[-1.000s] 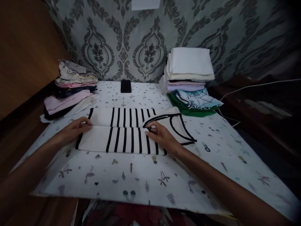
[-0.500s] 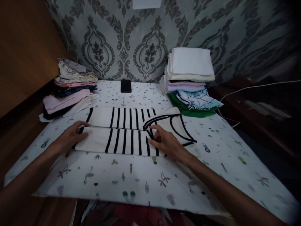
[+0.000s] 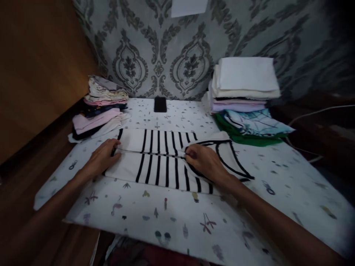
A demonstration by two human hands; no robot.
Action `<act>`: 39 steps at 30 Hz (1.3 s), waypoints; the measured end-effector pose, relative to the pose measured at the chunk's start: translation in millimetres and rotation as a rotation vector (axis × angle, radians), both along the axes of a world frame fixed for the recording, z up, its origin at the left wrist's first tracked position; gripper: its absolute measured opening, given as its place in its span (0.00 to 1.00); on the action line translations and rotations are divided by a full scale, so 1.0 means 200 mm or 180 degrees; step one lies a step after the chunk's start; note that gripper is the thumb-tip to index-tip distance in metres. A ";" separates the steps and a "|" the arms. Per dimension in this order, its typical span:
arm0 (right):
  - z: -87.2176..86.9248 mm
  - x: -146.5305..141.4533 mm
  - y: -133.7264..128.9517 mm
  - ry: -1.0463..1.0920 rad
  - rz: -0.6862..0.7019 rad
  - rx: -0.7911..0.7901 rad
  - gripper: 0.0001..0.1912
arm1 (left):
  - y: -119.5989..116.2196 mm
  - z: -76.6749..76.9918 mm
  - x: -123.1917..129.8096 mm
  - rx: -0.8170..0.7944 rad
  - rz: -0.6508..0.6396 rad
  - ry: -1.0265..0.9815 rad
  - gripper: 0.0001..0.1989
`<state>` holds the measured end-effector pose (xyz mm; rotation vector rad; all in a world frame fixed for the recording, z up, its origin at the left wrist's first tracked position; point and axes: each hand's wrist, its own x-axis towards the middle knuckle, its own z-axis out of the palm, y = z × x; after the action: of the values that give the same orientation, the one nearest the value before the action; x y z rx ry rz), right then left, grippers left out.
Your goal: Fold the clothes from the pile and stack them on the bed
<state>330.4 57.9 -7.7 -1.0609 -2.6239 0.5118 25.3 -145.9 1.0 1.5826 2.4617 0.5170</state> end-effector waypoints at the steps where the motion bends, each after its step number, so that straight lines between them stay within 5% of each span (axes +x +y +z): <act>1: -0.01 0.01 0.01 0.0037 0.0018 -0.0023 0.03 | 0.00 -0.01 -0.02 0.0036 0.0044 -0.0114 0.20; 7: -0.04 0.01 0.01 0.0165 0.0140 -0.0254 0.03 | -0.01 -0.01 -0.09 0.0159 0.0209 -0.0557 0.18; 15: -0.04 0.02 0.02 0.0313 0.0171 -0.0310 0.04 | 0.00 0.01 -0.07 0.0099 -0.0048 -0.0517 0.10; 21: -0.03 0.03 0.05 0.0375 0.0336 -0.0454 0.03 | 0.01 0.02 -0.07 0.0307 0.0136 -0.0246 0.11; 28: 0.02 0.05 0.00 0.0289 0.0390 -0.0478 0.04 | 0.01 0.06 -0.07 0.0448 -0.0426 0.0238 0.17; 31: 0.02 0.13 0.01 0.0316 0.0374 -0.0344 0.01 | 0.11 0.02 -0.03 0.0420 -0.1101 0.0086 0.16; 35: 0.02 0.32 0.05 0.0156 0.0588 0.0085 0.08 | 0.26 -0.03 0.17 0.0505 -0.2038 0.0040 0.16; 39: -0.03 0.45 0.11 -0.0112 0.0857 0.0363 0.21 | 0.43 -0.06 0.39 0.0540 -0.2382 0.0540 0.16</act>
<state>419.9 79.8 -13.8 -0.6926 -2.8057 0.3947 102.4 -60.6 -10.0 2.5055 1.7323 0.4735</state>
